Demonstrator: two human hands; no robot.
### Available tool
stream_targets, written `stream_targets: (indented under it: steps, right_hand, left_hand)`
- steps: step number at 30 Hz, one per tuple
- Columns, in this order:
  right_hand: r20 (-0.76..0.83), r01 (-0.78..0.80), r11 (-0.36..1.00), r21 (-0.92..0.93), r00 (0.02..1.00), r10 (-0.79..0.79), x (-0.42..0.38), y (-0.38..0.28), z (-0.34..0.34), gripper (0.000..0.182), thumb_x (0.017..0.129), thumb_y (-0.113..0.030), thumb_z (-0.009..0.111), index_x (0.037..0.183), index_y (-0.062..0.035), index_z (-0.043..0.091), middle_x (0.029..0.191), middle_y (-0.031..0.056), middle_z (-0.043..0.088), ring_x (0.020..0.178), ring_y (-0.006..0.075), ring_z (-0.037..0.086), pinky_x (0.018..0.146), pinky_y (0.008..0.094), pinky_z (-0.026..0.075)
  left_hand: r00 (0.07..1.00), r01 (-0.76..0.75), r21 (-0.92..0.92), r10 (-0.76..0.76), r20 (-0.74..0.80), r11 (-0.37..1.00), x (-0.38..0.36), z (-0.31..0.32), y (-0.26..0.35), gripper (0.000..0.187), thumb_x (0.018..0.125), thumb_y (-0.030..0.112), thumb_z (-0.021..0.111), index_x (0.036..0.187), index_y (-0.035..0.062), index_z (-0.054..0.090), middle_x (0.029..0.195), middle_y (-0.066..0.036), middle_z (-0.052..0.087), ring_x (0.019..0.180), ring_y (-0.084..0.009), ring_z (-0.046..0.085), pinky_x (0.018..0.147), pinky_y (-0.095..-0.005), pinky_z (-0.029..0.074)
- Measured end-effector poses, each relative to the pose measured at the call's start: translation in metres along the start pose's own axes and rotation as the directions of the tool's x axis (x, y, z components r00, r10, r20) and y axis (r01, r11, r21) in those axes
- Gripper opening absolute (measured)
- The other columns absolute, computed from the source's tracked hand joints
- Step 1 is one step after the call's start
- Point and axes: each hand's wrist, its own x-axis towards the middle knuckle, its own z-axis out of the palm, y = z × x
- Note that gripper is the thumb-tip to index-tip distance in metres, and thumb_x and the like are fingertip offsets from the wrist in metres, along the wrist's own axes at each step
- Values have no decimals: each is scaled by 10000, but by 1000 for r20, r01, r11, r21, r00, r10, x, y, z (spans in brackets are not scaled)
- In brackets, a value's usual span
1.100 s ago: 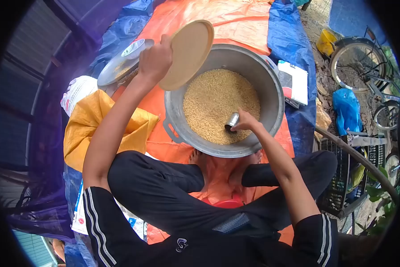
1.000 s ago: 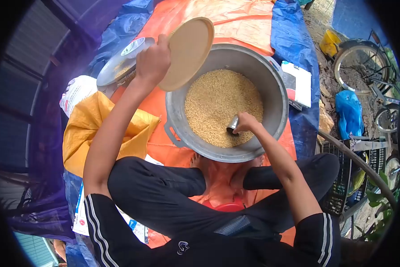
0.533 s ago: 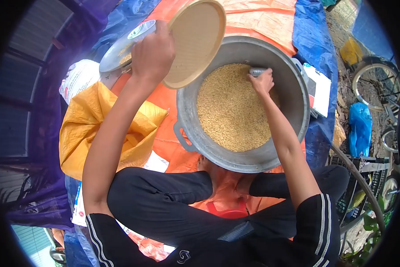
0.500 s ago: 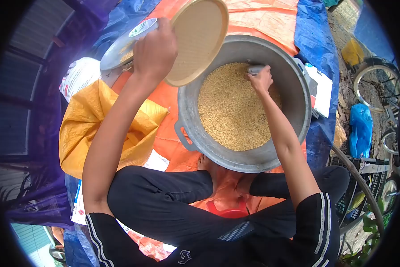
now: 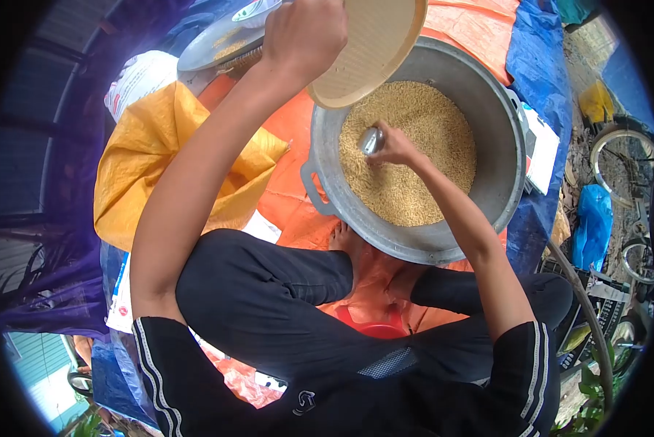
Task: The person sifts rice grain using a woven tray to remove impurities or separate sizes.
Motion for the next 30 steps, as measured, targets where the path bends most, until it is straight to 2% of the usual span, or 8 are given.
stream_targets:
  steps: [6,12,16,18,20,21,25,30]
  right_hand:
    - [188,-21,1000,16,982,18,-46,-8,8,904,563,-444,804,1260,24,470,1111,239,596,1034,345,596,907,407,477]
    - [474,-300,906,299,871,132,-90,-5,-9,833,696,-490,731,1299,13,452,1205,168,550,1137,268,516,976,351,386]
    - [490,-389,437,811,859,-145,-113,42,9,664,852,-465,595,1296,10,456,1157,118,563,1084,217,522,966,357,395]
    - [488,-423,332,843,861,-141,-119,49,6,656,863,-451,579,1315,2,432,1269,131,518,1164,227,488,1018,377,360]
    - [482,-491,220,843,871,97,-122,50,1,711,853,-460,591,1357,2,397,1376,153,441,1248,241,433,1064,403,317]
    - [505,-585,175,792,788,352,-97,137,41,790,842,-475,600,1423,-20,316,1451,157,354,1303,266,368,1076,442,291]
    - [418,-355,359,863,901,-115,-115,64,-12,909,826,-520,605,1474,-43,184,1502,156,236,1337,307,310,1074,491,268]
    - [356,-358,379,854,931,77,-127,66,-29,821,848,-512,576,1448,-63,241,1456,137,303,1285,295,379,1036,506,300]
  left_hand:
    - [994,67,-12,-66,88,998,-5,-3,-2,179,857,110,451,900,-60,487,673,-275,598,622,-445,622,545,-520,503]
    - [993,74,-12,-72,96,997,-6,-3,-3,195,854,115,459,914,-67,494,675,-287,596,630,-448,626,549,-519,505]
    - [984,114,-8,-112,137,993,-7,-4,-1,228,856,122,460,943,-83,508,717,-304,598,669,-457,627,583,-528,505]
    - [982,122,-13,-119,150,992,-7,-4,-1,239,859,125,458,953,-89,512,741,-314,598,687,-460,627,599,-529,506]
    - [985,115,-45,-108,136,992,-9,-4,1,253,862,128,455,970,-93,517,792,-321,601,735,-463,626,646,-526,508]
    - [985,111,-50,-103,139,993,-11,-3,2,253,862,128,455,970,-93,517,792,-321,601,735,-463,626,646,-526,508]
    - [970,137,17,-137,201,990,-11,-4,0,263,873,141,453,985,-84,530,845,-299,615,793,-445,627,698,-511,500]
    - [952,114,6,-111,286,993,-16,9,-12,265,913,232,471,993,-20,495,768,-286,626,754,-466,613,692,-546,468]
